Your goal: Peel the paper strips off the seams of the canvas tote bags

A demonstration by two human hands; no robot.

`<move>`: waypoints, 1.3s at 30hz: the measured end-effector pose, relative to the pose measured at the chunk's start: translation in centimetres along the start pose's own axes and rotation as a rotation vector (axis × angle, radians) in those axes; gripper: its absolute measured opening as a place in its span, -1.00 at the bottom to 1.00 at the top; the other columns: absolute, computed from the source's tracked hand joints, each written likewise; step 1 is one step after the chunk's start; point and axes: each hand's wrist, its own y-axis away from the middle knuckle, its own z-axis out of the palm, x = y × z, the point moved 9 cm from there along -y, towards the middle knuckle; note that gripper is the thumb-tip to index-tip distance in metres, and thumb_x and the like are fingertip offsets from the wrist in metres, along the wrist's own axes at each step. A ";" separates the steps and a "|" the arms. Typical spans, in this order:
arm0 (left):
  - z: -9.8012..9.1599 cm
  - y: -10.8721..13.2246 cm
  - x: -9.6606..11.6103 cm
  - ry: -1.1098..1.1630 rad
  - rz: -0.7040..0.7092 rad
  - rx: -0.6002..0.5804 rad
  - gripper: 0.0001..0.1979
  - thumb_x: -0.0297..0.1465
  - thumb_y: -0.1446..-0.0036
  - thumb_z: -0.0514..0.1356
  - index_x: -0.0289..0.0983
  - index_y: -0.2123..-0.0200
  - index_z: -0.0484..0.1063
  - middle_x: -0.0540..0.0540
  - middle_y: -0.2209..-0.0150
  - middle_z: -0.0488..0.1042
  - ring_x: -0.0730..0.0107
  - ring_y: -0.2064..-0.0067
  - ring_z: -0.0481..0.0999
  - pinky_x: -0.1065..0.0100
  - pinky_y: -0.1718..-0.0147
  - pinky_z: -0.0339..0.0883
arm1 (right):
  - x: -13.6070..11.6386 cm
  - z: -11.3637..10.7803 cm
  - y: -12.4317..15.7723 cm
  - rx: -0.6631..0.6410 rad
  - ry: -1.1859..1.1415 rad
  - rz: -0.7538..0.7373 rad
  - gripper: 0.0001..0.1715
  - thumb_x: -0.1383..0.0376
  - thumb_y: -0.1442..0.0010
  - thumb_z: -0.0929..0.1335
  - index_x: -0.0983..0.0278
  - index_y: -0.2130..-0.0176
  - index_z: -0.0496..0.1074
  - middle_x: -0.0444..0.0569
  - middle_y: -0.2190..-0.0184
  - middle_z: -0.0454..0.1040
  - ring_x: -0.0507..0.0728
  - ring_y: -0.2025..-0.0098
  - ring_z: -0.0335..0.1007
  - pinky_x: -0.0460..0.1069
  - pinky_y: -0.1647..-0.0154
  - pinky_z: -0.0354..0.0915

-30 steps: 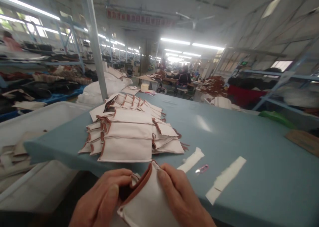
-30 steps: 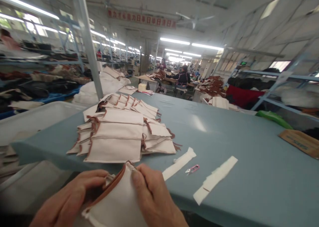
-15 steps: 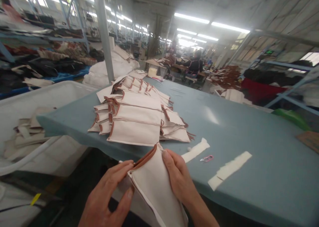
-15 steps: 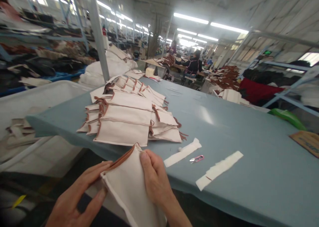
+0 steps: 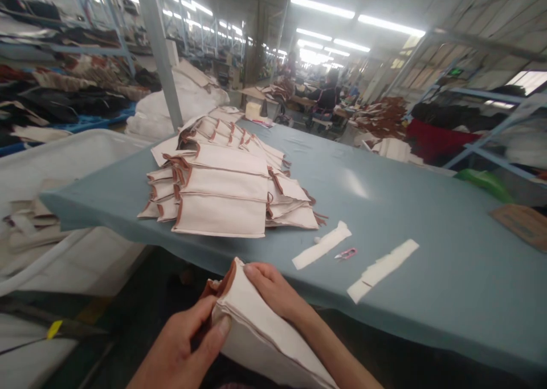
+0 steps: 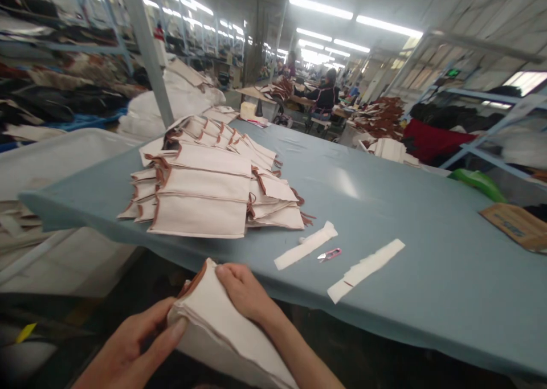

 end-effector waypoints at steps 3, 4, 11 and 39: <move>0.8 -0.2 0.8 0.007 -0.013 -0.047 -0.48 0.17 -0.31 0.34 -0.17 0.36 0.70 -0.08 0.36 0.71 0.07 0.25 0.67 0.33 0.25 0.67 | 1.3 1.8 0.0 -0.124 0.062 0.027 -0.24 -0.31 -0.46 0.41 0.21 0.45 0.39 -0.23 0.56 0.28 0.06 0.43 0.15 -0.08 0.43 0.13; 1.0 -0.3 0.9 0.005 -0.009 -0.062 -0.47 0.16 -0.33 0.33 -0.17 0.38 0.69 -0.09 0.36 0.70 0.08 0.25 0.66 0.33 0.25 0.67 | 1.5 2.0 0.1 -0.135 0.083 0.028 -0.30 -0.21 -0.48 0.43 0.21 0.46 0.40 -0.22 0.55 0.31 0.06 0.42 0.19 -0.07 0.41 0.14; 1.6 0.2 0.5 -0.088 0.022 -0.064 -0.45 0.13 -0.44 0.27 -0.15 0.42 0.60 -0.08 0.36 0.69 0.12 0.26 0.66 0.37 0.28 0.64 | -1.9 -1.4 3.2 0.078 0.086 -0.031 -0.75 0.09 -0.50 0.46 0.22 0.11 0.59 -0.12 0.24 0.60 0.10 0.22 0.42 -0.01 0.15 0.30; 1.1 1.2 -1.2 -0.044 -0.080 -0.061 -0.48 0.09 -0.47 0.22 -0.16 0.34 0.69 -0.05 0.34 0.67 0.15 0.25 0.64 0.36 0.26 0.52 | -0.6 3.9 5.2 -0.272 -0.409 0.166 -0.16 -0.38 -0.10 0.68 0.21 0.27 0.42 -0.28 0.44 0.33 -0.02 0.41 0.07 -0.06 0.37 0.03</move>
